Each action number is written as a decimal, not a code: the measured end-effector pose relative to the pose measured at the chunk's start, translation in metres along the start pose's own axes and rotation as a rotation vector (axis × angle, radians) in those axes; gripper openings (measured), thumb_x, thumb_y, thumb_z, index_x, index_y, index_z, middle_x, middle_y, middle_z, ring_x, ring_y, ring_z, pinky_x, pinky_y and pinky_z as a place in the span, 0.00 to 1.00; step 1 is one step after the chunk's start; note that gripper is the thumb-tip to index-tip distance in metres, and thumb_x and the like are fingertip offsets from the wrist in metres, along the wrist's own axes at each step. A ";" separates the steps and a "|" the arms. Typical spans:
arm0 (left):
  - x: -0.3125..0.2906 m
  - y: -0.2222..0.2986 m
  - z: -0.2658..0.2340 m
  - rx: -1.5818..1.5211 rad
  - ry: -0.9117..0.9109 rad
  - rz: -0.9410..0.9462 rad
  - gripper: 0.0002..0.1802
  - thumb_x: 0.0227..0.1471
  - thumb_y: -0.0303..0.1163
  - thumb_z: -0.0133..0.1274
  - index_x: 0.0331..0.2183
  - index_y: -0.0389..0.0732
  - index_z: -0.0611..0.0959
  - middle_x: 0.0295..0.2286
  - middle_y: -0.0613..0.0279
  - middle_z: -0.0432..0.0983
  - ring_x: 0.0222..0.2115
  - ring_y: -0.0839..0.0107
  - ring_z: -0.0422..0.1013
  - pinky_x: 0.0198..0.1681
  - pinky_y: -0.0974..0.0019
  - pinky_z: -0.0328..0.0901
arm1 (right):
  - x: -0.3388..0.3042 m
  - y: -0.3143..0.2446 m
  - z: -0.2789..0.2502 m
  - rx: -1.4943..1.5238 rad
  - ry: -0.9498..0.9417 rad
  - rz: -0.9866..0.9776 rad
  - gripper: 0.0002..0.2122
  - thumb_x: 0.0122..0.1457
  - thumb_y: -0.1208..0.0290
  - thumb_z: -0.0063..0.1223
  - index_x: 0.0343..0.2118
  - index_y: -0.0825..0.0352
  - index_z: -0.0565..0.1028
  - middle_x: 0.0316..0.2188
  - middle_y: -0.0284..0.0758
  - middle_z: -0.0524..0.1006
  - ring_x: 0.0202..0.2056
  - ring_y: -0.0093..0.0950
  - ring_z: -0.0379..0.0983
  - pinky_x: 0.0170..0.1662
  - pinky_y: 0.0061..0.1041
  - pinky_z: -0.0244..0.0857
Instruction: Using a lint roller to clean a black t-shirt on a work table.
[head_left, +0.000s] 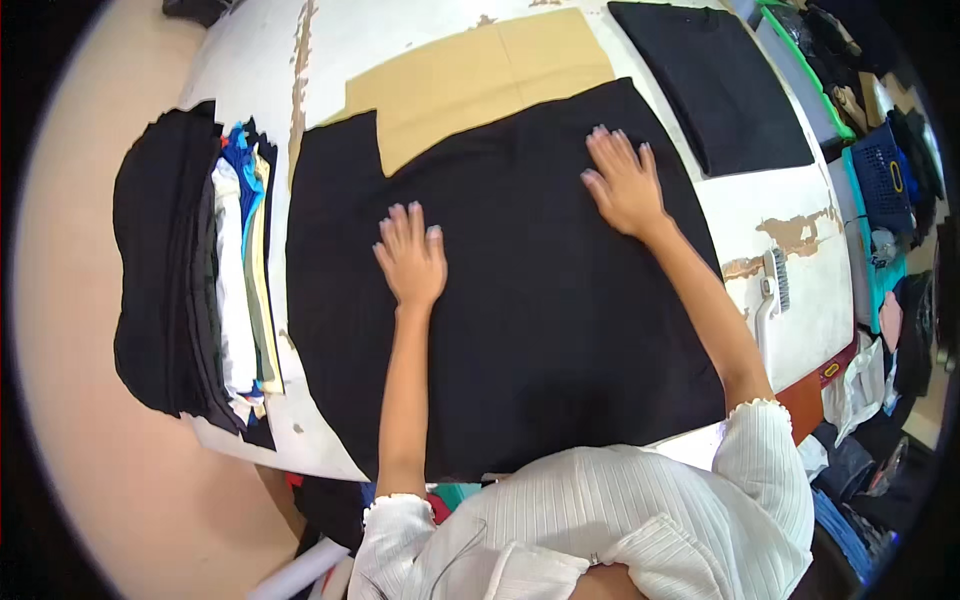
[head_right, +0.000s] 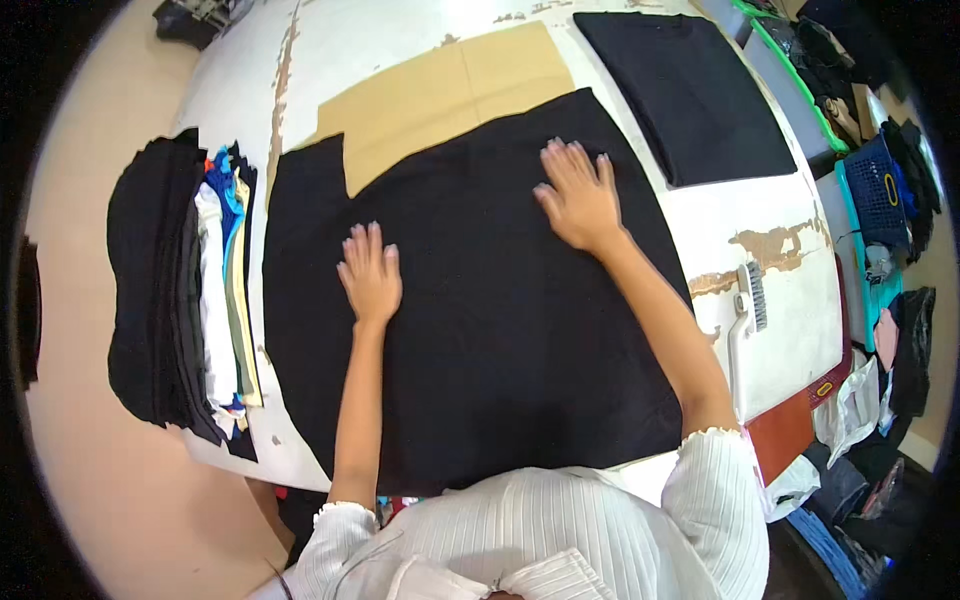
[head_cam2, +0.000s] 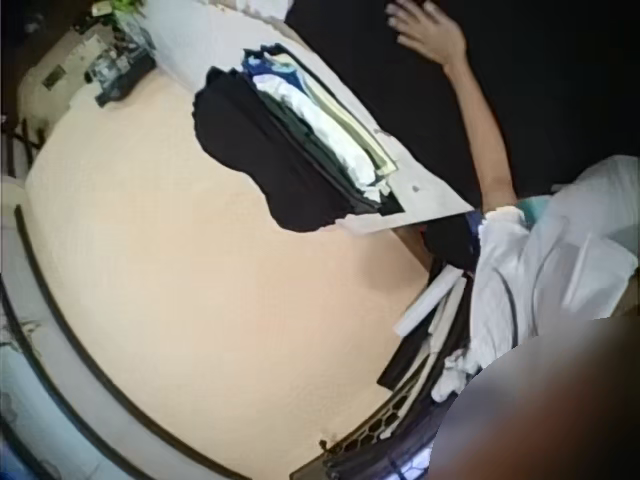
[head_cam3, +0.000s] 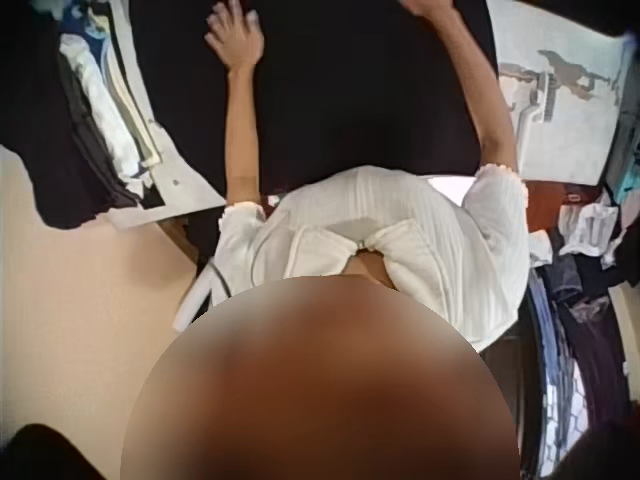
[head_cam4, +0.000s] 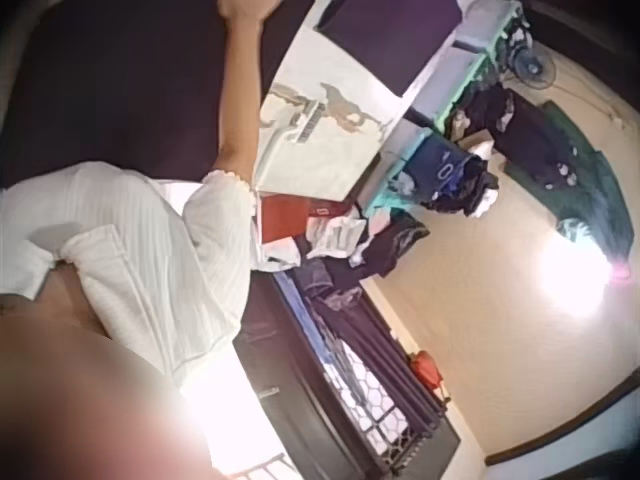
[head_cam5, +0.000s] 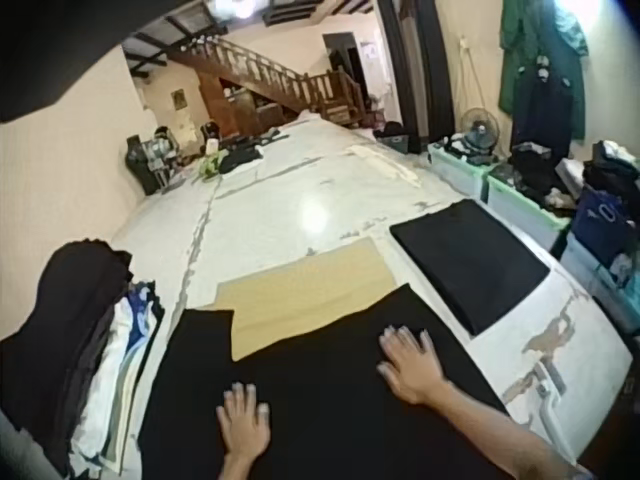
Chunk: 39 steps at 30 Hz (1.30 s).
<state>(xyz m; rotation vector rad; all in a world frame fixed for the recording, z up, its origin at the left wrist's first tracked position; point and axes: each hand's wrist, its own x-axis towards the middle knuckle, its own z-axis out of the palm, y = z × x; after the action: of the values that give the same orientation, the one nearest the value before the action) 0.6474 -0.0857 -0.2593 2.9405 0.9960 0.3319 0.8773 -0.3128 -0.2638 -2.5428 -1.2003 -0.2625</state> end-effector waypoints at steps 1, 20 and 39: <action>0.011 -0.014 0.000 -0.020 -0.069 -0.120 0.29 0.57 0.46 0.34 0.57 0.46 0.60 0.58 0.54 0.48 0.59 0.53 0.45 0.57 0.42 0.42 | 0.007 0.031 0.006 -0.028 0.026 0.101 0.25 0.59 0.56 0.35 0.57 0.63 0.58 0.60 0.34 0.54 0.61 0.33 0.45 0.59 0.49 0.37; 0.120 -0.012 0.016 -0.396 0.095 0.116 0.07 0.54 0.33 0.44 0.32 0.40 0.73 0.35 0.57 0.69 0.38 0.58 0.66 0.43 0.53 0.58 | 0.111 0.103 0.010 0.268 0.296 -0.043 0.05 0.55 0.72 0.44 0.31 0.68 0.67 0.36 0.42 0.71 0.41 0.40 0.65 0.42 0.35 0.57; 0.163 -0.050 -0.018 -0.202 -0.208 0.138 0.30 0.50 0.55 0.45 0.18 0.34 0.74 0.15 0.49 0.70 0.22 0.53 0.70 0.24 0.57 0.61 | 0.109 0.100 0.007 0.300 0.254 0.162 0.09 0.59 0.65 0.43 0.37 0.65 0.64 0.31 0.45 0.73 0.32 0.45 0.71 0.32 0.40 0.62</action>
<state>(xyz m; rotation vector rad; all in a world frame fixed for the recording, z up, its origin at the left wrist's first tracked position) 0.7403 0.0514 -0.2146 2.7937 0.6931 0.1175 1.0231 -0.2921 -0.2581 -2.2504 -0.8623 -0.3290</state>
